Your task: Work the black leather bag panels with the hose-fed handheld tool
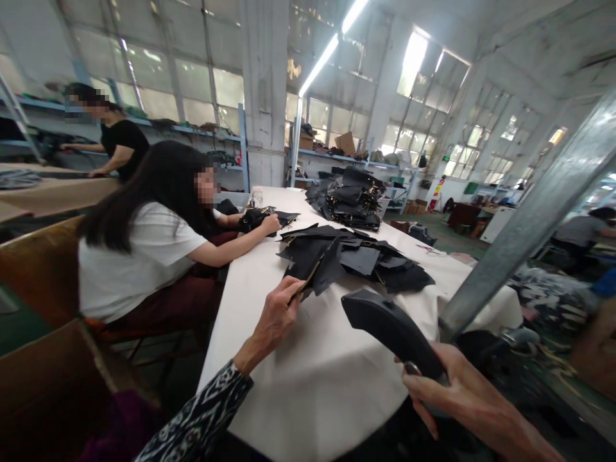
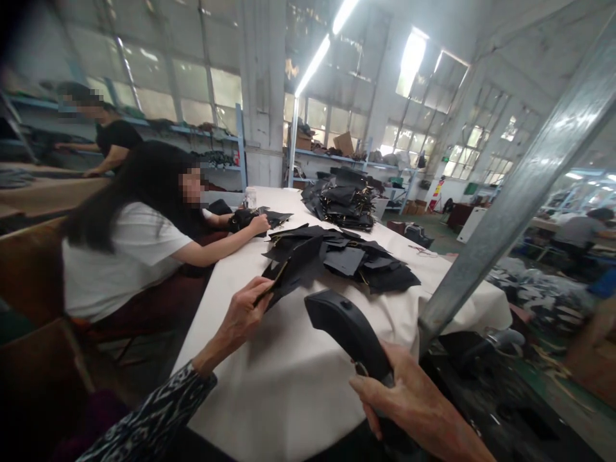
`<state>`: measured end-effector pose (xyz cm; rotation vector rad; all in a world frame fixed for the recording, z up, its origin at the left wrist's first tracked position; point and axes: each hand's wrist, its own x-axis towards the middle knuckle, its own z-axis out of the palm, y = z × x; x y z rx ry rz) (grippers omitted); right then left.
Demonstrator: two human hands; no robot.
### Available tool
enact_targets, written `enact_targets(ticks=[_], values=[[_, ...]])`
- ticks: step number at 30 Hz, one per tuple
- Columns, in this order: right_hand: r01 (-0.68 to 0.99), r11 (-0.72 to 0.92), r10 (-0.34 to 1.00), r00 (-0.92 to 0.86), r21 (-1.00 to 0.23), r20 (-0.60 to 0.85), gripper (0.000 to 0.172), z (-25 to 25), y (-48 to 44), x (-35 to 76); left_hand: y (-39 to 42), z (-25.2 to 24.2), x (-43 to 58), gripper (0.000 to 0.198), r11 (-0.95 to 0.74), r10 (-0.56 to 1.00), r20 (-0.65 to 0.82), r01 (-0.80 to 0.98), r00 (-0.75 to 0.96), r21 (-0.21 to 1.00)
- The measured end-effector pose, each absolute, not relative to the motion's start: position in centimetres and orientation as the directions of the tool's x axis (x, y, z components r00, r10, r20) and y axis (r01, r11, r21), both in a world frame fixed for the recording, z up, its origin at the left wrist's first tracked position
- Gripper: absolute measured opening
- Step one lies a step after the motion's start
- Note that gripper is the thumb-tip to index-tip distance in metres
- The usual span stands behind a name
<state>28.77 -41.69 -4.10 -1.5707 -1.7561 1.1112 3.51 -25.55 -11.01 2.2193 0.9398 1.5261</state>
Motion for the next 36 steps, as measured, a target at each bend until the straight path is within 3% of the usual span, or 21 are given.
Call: enact_targets(ticks=[5,16,22,25,30,36], values=[[0.515,-0.002,0.961,-0.236,-0.857,-0.144,0.025,-5.3,-40.0,27.5,-26.2,-13.4,4.3,0.026,-0.715,0.697,0.666,0.323,0.267,0.62],[0.497,-0.043,0.903,-0.352,-0.867,-0.247,0.015,-6.4,-40.9,25.7,-25.9,-13.8,3.8,0.025,-0.681,0.731,0.617,0.27,0.289,0.681],[0.589,-0.098,0.935,-0.222,-0.802,-0.277,0.032,-7.4,-42.0,27.0,-25.7,-13.9,3.3,0.026,-0.668,0.744,0.607,0.272,0.278,0.693],[0.603,-0.076,0.945,-0.209,-0.794,-0.25,0.025,-7.0,-41.5,26.9,-25.8,-13.9,3.3,0.026,-0.662,0.748,0.598,0.263,0.289,0.701],[0.506,0.001,0.93,-0.317,-0.863,-0.185,0.016,-6.0,-39.7,25.6,-25.9,-14.1,3.7,0.025,-0.663,0.745,0.594,0.241,0.304,0.708],[0.383,0.017,0.897,-0.415,-0.924,-0.155,0.017,-6.1,-39.3,25.1,-25.9,-14.5,3.3,0.025,-0.629,0.768,0.549,0.228,0.33,0.743]])
